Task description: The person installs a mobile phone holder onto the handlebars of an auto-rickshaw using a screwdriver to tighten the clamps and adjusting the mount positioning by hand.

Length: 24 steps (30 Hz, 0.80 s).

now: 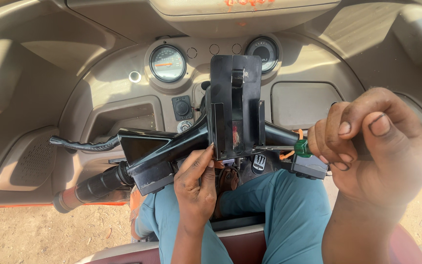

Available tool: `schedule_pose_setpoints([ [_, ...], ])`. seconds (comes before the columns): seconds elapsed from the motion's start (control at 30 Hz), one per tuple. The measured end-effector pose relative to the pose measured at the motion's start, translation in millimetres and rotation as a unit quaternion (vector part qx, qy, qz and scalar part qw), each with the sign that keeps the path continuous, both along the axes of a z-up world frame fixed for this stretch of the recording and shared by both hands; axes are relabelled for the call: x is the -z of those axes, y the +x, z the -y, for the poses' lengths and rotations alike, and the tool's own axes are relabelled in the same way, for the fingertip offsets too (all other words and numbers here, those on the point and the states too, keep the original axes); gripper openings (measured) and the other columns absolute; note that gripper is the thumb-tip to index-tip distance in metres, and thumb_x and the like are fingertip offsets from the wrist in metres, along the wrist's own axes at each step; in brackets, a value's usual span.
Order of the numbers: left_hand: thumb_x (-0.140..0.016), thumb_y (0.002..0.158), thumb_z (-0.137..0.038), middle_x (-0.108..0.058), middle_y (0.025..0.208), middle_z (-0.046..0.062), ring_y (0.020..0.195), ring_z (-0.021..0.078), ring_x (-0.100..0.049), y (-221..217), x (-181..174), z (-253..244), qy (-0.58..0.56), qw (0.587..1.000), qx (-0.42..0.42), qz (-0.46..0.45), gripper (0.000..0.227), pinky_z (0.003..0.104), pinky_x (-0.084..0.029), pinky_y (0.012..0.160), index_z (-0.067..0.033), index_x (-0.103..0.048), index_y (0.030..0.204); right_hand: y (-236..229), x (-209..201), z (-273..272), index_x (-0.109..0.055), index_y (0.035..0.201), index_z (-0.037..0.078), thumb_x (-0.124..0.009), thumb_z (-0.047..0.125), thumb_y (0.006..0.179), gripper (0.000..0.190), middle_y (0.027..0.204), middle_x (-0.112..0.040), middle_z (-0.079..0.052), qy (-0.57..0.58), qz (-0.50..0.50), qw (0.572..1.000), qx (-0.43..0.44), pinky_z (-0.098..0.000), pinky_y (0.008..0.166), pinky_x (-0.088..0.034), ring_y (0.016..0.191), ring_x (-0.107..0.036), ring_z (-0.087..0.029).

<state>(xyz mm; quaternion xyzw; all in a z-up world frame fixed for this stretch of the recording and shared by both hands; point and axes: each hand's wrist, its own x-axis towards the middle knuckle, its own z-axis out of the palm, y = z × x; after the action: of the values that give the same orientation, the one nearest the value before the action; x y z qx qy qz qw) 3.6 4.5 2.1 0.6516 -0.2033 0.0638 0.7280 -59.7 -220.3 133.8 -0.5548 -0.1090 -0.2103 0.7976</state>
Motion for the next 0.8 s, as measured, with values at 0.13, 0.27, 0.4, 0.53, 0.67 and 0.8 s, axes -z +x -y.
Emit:
schedule_pose_setpoints([
  [0.13, -0.065, 0.098, 0.002, -0.069, 0.104, 0.005, 0.088, 0.0133, -0.066, 11.3, -6.8, -7.8, 0.09, 0.994, -0.026, 0.064, 0.024, 0.026, -0.055, 0.077, -0.0002, -0.072, 0.121, -1.8, 3.6, 0.4, -0.057, 0.09, -0.003, -0.062, 0.025, 0.108, 0.034, 0.055, -0.048, -0.01, 0.002, 0.0, 1.0, 0.006, -0.0298, 0.048, -0.033, 0.044, -0.039, -0.011],
  [0.27, -0.066, 0.097, 0.004, -0.06, 0.108, 0.005, 0.087, 0.0134, -0.06, 14.9, -6.5, -10.7, 0.07, 0.997, 0.01, 0.031, 0.025, 0.026, -0.051, 0.073, 0.0014, -0.073, 0.12, -0.4, 2.3, -0.8, -0.057, 0.089, -0.003, -0.062, 0.025, 0.107, 0.033, 0.054, -0.048, -0.01, 0.008, 0.001, 1.0, 0.005, -0.03, 0.047, -0.032, 0.043, -0.039, -0.011],
  [0.4, -0.048, 0.091, 0.019, -0.04, 0.132, 0.009, 0.108, 0.0153, -0.055, 22.7, 1.9, -18.2, -0.022, 0.993, 0.113, 0.02, 0.04, 0.03, -0.054, 0.096, 0.0039, -0.065, 0.124, -1.0, 0.9, -0.6, -0.057, 0.09, -0.002, -0.061, 0.026, 0.108, 0.034, 0.054, -0.048, -0.009, -0.012, -0.002, 1.0, 0.003, -0.0299, 0.049, -0.031, 0.043, -0.039, -0.012],
  [0.53, -0.036, 0.078, 0.025, -0.032, 0.136, 0.011, 0.106, 0.0159, -0.054, 29.7, 4.7, -18.8, -0.016, 0.987, 0.159, -0.016, 0.052, 0.032, -0.052, 0.096, 0.0035, -0.06, 0.118, 0.3, 1.1, -1.2, -0.057, 0.091, -0.001, -0.061, 0.026, 0.109, 0.033, 0.055, -0.047, -0.009, -0.002, 0.0, 1.0, -0.004, -0.03, 0.05, -0.031, 0.045, -0.039, -0.012],
  [0.67, -0.035, 0.076, 0.025, -0.031, 0.136, 0.009, 0.105, 0.0151, -0.051, 35.2, 1.8, -22.0, -0.032, 0.98, 0.196, -0.026, 0.051, 0.032, -0.051, 0.094, 0.0037, -0.059, 0.116, 0.0, 3.4, -3.0, -0.057, 0.091, -0.001, -0.061, 0.026, 0.108, 0.033, 0.055, -0.047, -0.008, 0.006, 0.003, 1.0, 0.006, -0.0294, 0.049, -0.031, 0.045, -0.038, -0.011],
  [0.8, -0.04, 0.087, 0.02, -0.036, 0.133, 0.008, 0.104, 0.0141, -0.053, 37.6, -3.3, -24.8, -0.044, 0.97, 0.233, -0.05, 0.037, 0.031, -0.051, 0.094, 0.0025, -0.058, 0.115, 0.2, 3.4, -3.5, -0.057, 0.09, -0.001, -0.062, 0.026, 0.108, 0.033, 0.055, -0.047, -0.008, 0.015, 0.005, 1.0, 0.005, -0.0283, 0.049, -0.03, 0.045, -0.037, -0.01],
])
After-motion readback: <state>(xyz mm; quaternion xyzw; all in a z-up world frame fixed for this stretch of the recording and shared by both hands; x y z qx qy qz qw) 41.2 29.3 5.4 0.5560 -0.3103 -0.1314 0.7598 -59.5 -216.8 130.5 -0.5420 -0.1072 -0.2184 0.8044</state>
